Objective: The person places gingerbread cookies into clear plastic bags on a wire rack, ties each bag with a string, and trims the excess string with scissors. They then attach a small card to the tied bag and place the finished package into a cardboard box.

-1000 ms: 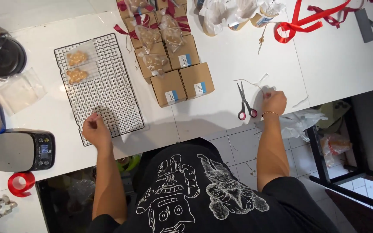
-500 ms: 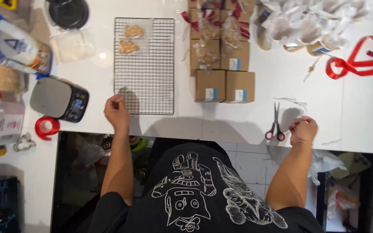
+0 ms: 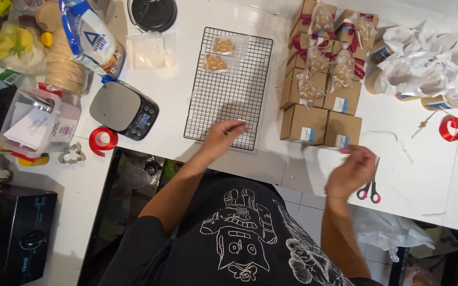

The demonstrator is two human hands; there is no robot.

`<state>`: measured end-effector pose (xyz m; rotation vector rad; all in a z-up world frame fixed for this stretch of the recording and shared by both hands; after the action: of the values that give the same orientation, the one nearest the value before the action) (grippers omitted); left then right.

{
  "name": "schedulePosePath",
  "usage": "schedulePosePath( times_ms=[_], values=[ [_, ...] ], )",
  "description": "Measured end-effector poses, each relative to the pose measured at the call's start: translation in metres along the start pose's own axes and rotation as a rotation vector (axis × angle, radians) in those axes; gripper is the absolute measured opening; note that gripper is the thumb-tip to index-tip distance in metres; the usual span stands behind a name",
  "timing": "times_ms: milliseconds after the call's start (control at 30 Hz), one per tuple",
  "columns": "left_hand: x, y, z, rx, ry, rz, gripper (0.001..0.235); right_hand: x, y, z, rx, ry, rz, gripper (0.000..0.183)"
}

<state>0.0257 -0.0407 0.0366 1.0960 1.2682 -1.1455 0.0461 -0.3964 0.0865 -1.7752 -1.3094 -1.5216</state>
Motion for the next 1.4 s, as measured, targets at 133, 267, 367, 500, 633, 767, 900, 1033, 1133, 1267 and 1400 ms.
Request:
schedulePosePath(
  times_ms=[133, 267, 367, 500, 633, 767, 900, 1033, 1133, 1267, 1400],
  values=[
    [-0.001, -0.032, 0.032, 0.307, -0.469, -0.09, 0.06, 0.02, -0.091, 0.101, 0.621, -0.185, -0.031, 0.018],
    [0.039, -0.037, -0.006, 0.049, -0.483, -0.116, 0.036, 0.037, -0.142, 0.17, 0.945, -0.372, -0.122, 0.008],
    [0.065, -0.047, -0.065, -0.2, -0.497, -0.134, 0.04, 0.038, -0.123, 0.21, 0.925, -0.257, -0.043, 0.015],
    [0.051, -0.073, -0.142, -0.408, -0.378, -0.065, 0.043, 0.026, -0.048, 0.287, 0.739, -0.354, -0.158, 0.021],
    [0.056, -0.099, -0.192, -0.493, -0.258, -0.041, 0.044, -0.015, 0.014, 0.387, 0.605, -0.533, -0.311, 0.019],
    [0.06, -0.12, -0.226, -0.6, -0.239, -0.108, 0.031, -0.054, 0.036, 0.45, 0.722, -1.035, -0.34, 0.025],
    [0.067, -0.128, -0.247, -0.684, -0.263, -0.116, 0.028, -0.051, 0.036, 0.462, 0.74, -1.124, -0.32, 0.024],
    [0.062, -0.12, -0.258, -0.686, -0.287, -0.123, 0.028, -0.046, 0.033, 0.462, 0.747, -1.171, -0.32, 0.021],
    [0.058, -0.108, -0.263, -0.667, -0.318, -0.106, 0.026, -0.046, 0.03, 0.458, 0.825, -1.125, -0.246, 0.015],
    [0.056, -0.094, -0.267, -0.623, -0.304, -0.094, 0.025, -0.048, 0.028, 0.448, 0.839, -1.02, -0.155, 0.009],
    [0.045, -0.084, -0.265, -0.574, -0.279, -0.089, 0.026, -0.032, 0.016, 0.429, 0.853, -0.82, 0.094, 0.01]
  ],
)
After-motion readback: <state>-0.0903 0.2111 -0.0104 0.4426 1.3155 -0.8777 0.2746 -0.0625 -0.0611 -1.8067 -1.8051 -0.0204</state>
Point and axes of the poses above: each hand's wrist, its own y-axis towards the middle knuckle, its own z-axis out of the palm, x = y × z, the point moved 5 cm from there along y, towards the middle knuckle, and after that the axes turned 14 degrees about z, right-handed, at the moved point
